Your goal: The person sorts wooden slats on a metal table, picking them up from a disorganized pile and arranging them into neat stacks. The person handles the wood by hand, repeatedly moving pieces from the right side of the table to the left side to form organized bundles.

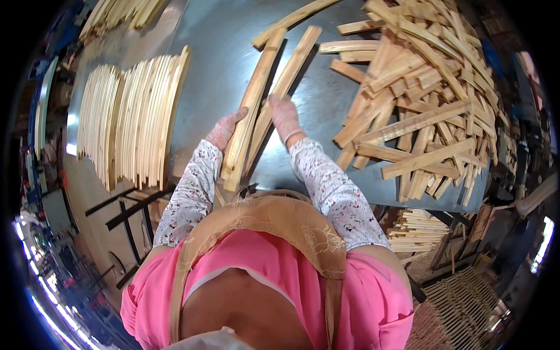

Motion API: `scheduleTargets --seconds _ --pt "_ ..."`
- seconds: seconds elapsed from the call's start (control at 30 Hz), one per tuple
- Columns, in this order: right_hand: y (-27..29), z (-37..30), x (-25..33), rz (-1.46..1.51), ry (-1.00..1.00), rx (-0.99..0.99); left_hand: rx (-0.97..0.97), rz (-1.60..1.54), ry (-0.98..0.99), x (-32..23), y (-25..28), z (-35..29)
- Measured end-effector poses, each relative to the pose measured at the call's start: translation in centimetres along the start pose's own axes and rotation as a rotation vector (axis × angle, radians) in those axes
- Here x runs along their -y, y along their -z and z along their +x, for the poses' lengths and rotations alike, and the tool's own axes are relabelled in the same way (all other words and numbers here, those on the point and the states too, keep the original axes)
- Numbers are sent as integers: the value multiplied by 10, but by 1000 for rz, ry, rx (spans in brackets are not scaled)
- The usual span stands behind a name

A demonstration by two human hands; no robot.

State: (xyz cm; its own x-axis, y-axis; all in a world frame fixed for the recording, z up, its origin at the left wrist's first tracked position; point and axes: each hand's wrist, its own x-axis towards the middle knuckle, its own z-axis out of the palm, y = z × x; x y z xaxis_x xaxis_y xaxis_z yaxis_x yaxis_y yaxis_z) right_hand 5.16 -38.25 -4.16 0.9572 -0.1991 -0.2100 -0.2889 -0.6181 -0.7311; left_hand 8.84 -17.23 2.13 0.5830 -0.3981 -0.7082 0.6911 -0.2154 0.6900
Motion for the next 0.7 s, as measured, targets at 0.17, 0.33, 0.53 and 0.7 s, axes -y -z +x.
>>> scheduleTargets --seconds 0.17,0.33,0.53,0.7 --pt "-38 33 58 654 -468 -139 -489 977 -119 0 90 -46" --pt "-100 1 144 201 -390 -44 -627 1159 -152 57 153 -68" --pt "-128 -23 187 -174 -218 319 -614 1132 -271 73 140 -84" --pt "-51 95 143 -393 50 -52 -495 1071 -220 89 158 -91"
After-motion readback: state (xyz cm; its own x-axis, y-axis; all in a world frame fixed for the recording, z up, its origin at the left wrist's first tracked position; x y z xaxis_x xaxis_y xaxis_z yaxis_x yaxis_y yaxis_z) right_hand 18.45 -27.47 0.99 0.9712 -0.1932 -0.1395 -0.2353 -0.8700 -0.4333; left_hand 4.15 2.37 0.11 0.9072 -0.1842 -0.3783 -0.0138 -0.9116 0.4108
